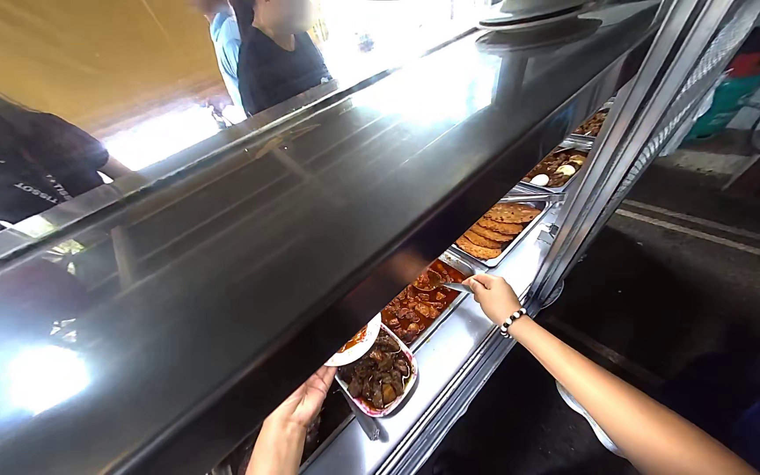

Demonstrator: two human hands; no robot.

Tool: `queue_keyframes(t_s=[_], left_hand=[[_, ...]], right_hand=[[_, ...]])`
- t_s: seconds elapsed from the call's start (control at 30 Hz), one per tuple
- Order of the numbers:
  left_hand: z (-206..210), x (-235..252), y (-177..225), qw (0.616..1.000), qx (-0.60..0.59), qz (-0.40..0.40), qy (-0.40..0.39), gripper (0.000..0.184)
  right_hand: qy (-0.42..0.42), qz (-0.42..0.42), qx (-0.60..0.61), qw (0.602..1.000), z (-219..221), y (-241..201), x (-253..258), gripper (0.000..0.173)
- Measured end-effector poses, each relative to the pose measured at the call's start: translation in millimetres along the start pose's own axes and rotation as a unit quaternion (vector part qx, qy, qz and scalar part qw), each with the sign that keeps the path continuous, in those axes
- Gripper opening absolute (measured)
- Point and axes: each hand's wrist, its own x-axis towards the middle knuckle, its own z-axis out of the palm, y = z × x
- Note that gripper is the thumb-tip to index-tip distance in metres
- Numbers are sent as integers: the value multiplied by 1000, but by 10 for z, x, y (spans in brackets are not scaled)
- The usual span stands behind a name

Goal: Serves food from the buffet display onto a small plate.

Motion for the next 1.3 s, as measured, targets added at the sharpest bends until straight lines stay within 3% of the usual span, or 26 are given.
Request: queue_keyframes(t_s=[0.33,0.5,0.67,0.77,1.0,1.17,1.3], left_hand=[[351,195,-219,999,35,-35,4,28],[401,243,-286,993,69,-67,-62,25],[341,210,-244,972,163,-89,-145,26],[275,227,-228,964,167,-107,-177,31],[261,311,-325,972,108,-108,-177,30],[348,133,-286,987,51,-100,-119,20],[362,87,-286,991,30,-89,-91,21]], right_hand=[[31,-109,153,982,-335,-471,-329,26],[11,-249,32,968,-340,-584,-562,15],[58,-465,-109,877,-524,-393,-430,21],[101,-528,-150,829,-683,-389,-418,24],[89,-588,-216,775,-657,-444,-509,29],[92,-562,-205,796,-680,-475,-636,32],[116,-580,-189,784,-496,-444,-792,30]])
